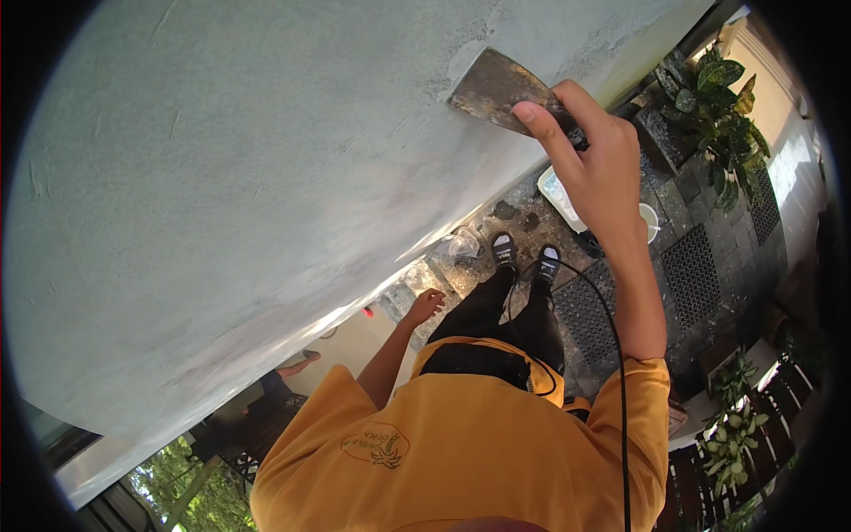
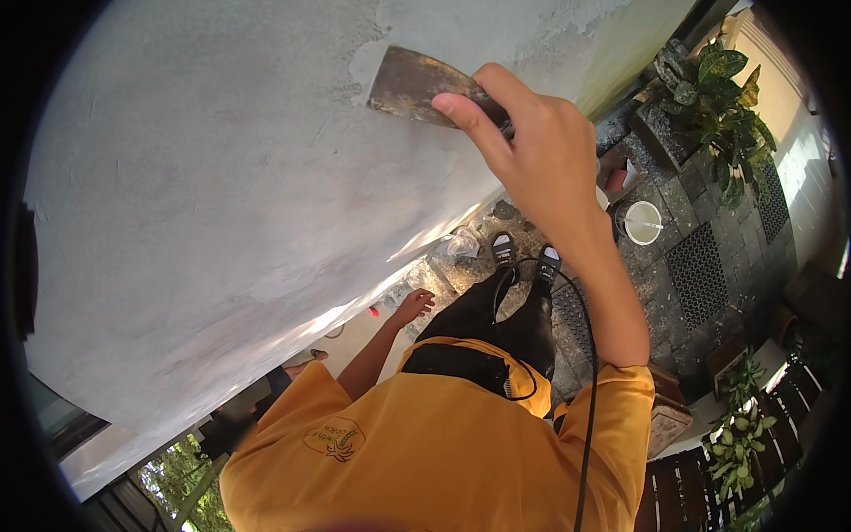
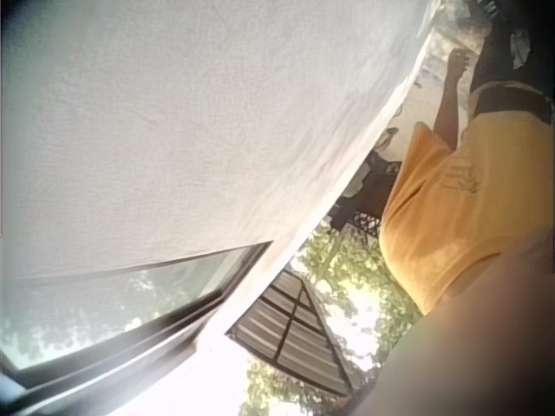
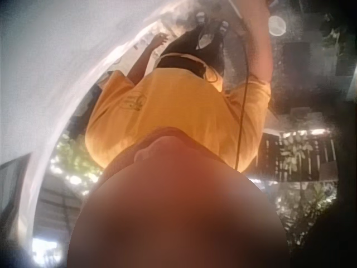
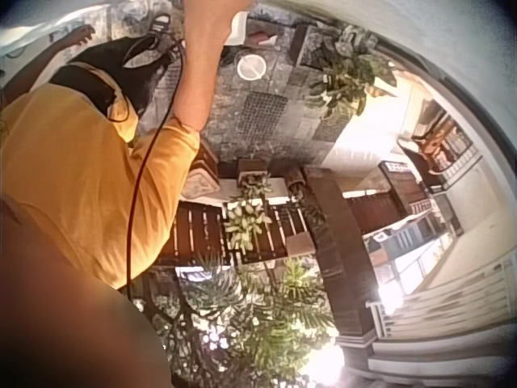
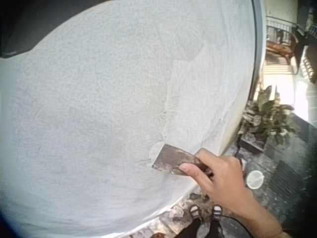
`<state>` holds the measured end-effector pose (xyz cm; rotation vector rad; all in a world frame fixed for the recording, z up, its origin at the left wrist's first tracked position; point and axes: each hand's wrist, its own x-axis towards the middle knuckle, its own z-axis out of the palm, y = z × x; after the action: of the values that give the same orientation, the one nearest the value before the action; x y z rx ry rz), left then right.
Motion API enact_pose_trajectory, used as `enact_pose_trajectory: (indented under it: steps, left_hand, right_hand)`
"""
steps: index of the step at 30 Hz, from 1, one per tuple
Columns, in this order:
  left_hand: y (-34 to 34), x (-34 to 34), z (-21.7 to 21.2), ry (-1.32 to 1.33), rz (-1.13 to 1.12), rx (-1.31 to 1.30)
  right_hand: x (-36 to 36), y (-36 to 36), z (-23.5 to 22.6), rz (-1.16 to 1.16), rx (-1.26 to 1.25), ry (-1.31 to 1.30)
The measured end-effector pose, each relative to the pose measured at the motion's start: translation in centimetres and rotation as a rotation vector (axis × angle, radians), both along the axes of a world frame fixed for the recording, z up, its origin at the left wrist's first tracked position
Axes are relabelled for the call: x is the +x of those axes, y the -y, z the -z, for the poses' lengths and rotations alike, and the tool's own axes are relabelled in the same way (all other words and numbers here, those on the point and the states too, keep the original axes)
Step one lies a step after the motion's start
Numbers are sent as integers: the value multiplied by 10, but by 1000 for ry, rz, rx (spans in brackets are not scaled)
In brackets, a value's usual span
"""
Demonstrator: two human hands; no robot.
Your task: The person scrapes loose paint or material from an outdoor wall using a putty knife.
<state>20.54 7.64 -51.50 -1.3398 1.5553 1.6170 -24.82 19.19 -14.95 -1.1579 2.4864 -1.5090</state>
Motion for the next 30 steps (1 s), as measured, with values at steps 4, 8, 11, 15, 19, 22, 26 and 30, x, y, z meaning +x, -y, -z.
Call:
enact_pose_trajectory:
  steps: [4, 8, 11, 15, 19, 22, 26, 30]
  left_hand:
    - [6, -9, 3, -35, 10, 3]
    - [9, -13, 0, -57, 19, 7]
    - [13, -12, 4, -56, -15, 6]
    - [13, -7, 6, 12, 58, 7]
    - [14, -8, 6, 7, 40, 4]
    - [13, -13, 1, -4, 42, 10]
    - [12, -16, -4, -36, 37, 10]
    - [16, -16, -3, -72, 30, -7]
  right_hand:
    - [0, 5, -7, -17, -86, 31]
    - [-5, 0, 3, 7, -90, 29]
    - [-3, 3, -3, 6, -55, -7]
    - [0, -1, -3, 28, -20, -3]
    - [-1, -1, -2, 35, -23, -5]
    - [-2, -1, 4, 20, -25, 0]
    - [-2, 3, 0, 7, -55, -26]
    - [-1, 2, 4, 28, -56, -23]
